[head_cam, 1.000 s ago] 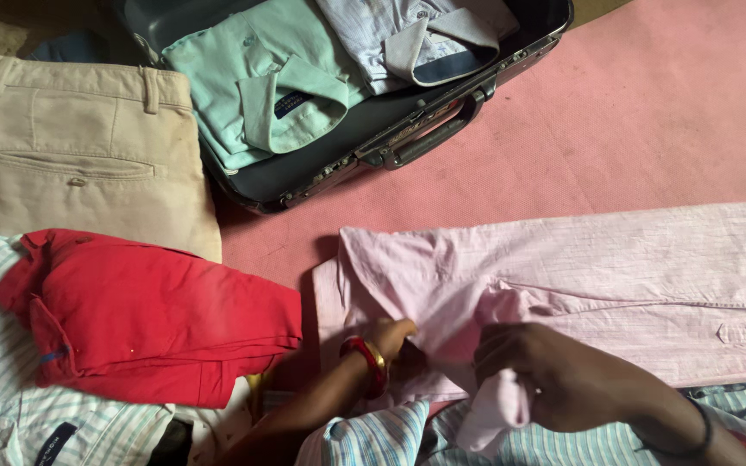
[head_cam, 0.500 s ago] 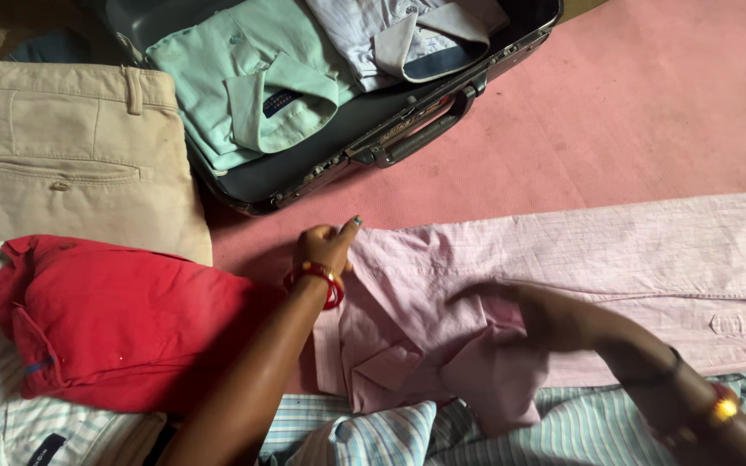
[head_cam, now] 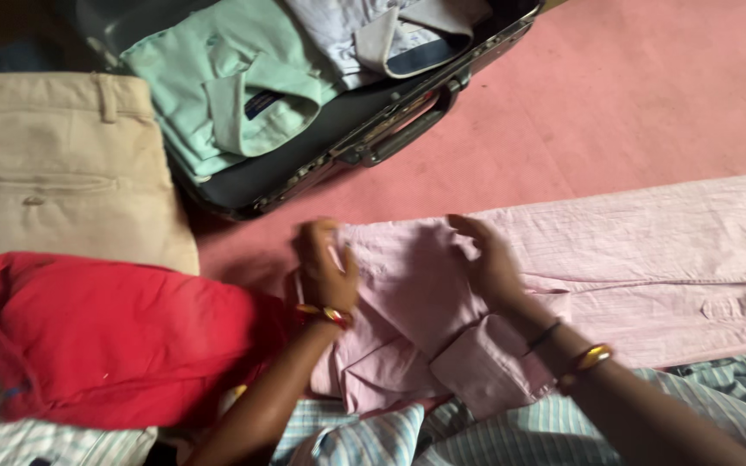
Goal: The person spreads a pink shirt on a mat, folds the sleeves and sides inward, folds the bottom up to the collar, and places the folded shirt into a suitcase.
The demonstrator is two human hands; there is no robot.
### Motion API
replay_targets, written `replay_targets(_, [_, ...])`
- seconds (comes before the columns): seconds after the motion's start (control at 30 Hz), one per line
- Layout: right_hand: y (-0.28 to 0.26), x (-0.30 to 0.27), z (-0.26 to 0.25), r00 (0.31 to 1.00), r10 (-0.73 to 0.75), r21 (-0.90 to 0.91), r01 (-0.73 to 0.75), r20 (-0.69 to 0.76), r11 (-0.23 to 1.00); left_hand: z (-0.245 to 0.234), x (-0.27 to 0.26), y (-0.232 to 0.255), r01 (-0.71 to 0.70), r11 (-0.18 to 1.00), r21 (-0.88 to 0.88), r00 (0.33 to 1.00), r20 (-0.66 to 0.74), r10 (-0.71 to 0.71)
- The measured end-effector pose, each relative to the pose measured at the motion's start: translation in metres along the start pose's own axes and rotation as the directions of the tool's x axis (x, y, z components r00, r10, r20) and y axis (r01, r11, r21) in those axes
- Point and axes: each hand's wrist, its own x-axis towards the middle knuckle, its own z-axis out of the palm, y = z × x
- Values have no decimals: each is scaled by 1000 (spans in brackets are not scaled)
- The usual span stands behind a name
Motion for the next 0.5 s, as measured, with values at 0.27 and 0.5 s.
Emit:
replay_targets(0.27, [-14, -6, 44, 922, -249, -447, 364, 296, 817, 22, -4, 39, -350, 773, 529, 855, 518, 33])
replay_targets(0.5, [85, 5, -35, 996, -77, -537, 83, 34, 839, -5, 1, 43, -239, 801, 548, 863, 499, -83])
